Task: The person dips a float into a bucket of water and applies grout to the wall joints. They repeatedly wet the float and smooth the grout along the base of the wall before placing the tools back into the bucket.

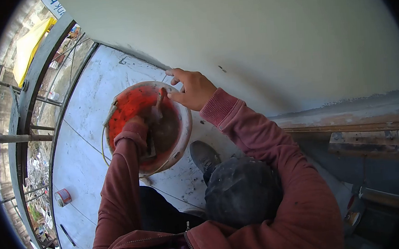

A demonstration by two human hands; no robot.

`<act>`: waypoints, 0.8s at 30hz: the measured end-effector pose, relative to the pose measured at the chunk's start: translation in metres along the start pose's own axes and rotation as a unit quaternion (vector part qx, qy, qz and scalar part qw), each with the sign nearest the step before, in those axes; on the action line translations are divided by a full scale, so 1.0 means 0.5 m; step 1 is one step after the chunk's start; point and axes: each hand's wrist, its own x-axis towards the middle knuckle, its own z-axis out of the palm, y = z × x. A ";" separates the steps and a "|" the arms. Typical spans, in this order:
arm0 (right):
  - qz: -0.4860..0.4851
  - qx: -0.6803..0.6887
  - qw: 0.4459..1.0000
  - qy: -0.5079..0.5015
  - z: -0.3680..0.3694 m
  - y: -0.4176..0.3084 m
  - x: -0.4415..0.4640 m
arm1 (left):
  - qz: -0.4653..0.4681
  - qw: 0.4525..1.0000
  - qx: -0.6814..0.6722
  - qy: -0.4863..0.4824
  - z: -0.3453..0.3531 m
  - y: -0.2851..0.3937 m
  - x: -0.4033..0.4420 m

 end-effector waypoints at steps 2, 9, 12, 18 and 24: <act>-0.025 -0.001 1.000 -0.009 -0.005 0.005 -0.005 | -0.005 1.000 -0.012 -0.001 -0.031 -0.005 -0.002; -0.025 -0.019 0.999 -0.026 -0.041 -0.019 -0.021 | 0.085 0.913 -0.391 0.078 -0.031 -0.081 -0.054; -0.011 0.002 0.999 -0.044 -0.010 -0.005 -0.053 | 0.079 0.841 -0.533 0.057 -0.014 -0.083 -0.083; 0.234 0.182 0.903 -0.310 0.079 0.092 -0.195 | 0.074 0.596 -0.799 0.023 -0.035 -0.058 -0.146; 0.271 0.363 0.846 -0.282 0.112 0.119 -0.221 | 0.014 0.560 -0.816 0.139 0.056 -0.020 -0.166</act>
